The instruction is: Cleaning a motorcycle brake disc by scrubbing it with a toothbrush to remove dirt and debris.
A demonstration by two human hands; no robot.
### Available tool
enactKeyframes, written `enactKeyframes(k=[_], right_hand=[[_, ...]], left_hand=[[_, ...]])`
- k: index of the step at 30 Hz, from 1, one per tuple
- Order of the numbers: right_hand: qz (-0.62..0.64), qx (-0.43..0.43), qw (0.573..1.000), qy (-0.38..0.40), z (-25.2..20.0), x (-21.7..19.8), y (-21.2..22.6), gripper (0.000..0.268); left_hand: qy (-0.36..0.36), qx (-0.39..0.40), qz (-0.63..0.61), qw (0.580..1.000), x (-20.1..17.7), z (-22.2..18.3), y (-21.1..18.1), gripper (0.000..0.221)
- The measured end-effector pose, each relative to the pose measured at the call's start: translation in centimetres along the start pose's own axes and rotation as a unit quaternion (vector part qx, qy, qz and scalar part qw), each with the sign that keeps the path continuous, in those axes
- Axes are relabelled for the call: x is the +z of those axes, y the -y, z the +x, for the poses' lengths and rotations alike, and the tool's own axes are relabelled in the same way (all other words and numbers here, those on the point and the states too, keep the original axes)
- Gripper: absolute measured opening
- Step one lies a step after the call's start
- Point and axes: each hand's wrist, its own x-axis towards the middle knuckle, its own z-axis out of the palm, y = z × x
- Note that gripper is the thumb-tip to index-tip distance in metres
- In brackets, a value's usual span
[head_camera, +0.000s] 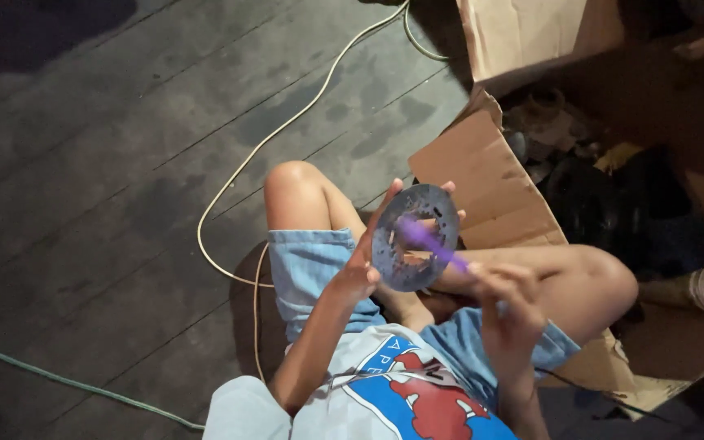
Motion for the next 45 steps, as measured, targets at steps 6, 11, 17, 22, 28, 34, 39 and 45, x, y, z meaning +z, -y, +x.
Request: enactKeyframes(k=[6, 11, 17, 22, 28, 34, 39, 45], right_hand=[[0.016, 0.034, 0.995, -0.087, 0.9, -0.7, -0.4, 0.027], [0.018, -0.019, 0.999, -0.03, -1.2, -0.6, -0.2, 0.027], [0.003, 0.004, 0.998, -0.068, -1.6, -1.4, -1.9, 0.029], [0.033, -0.062, 0.997, 0.012, -1.4, -1.1, -0.9, 0.023], [-0.004, -0.078, 0.992, -0.104, -0.6, -1.7, -2.0, 0.017], [-0.023, -0.087, 0.992, -0.092, -1.1, -1.9, -3.6, 0.018], [0.03, -0.094, 0.993, -0.071, -1.1, -1.1, -1.4, 0.024], [-0.057, -0.008, 0.994, -0.09, -0.9, -2.9, -1.8, 0.017]], left_hand=[[-0.078, -0.058, -0.04, 0.995, -0.9, -1.6, 1.8, 0.13], [0.003, -0.025, -0.026, 0.999, 1.2, 0.0, 1.2, 0.095], [-0.003, -0.029, -0.001, 1.0, 1.6, -0.5, 1.3, 0.097], [-0.001, -0.03, -0.037, 0.999, 0.8, -0.4, 3.0, 0.097], [0.004, 0.041, -0.069, 0.997, 0.9, 0.0, 4.3, 0.131], [-0.008, 0.07, -0.052, 0.996, 1.3, 0.1, 4.9, 0.127], [-0.008, 0.098, -0.014, 0.995, 1.5, 0.1, 5.4, 0.126], [-0.015, -0.031, 0.049, 0.998, 1.6, -0.4, 2.3, 0.093]])
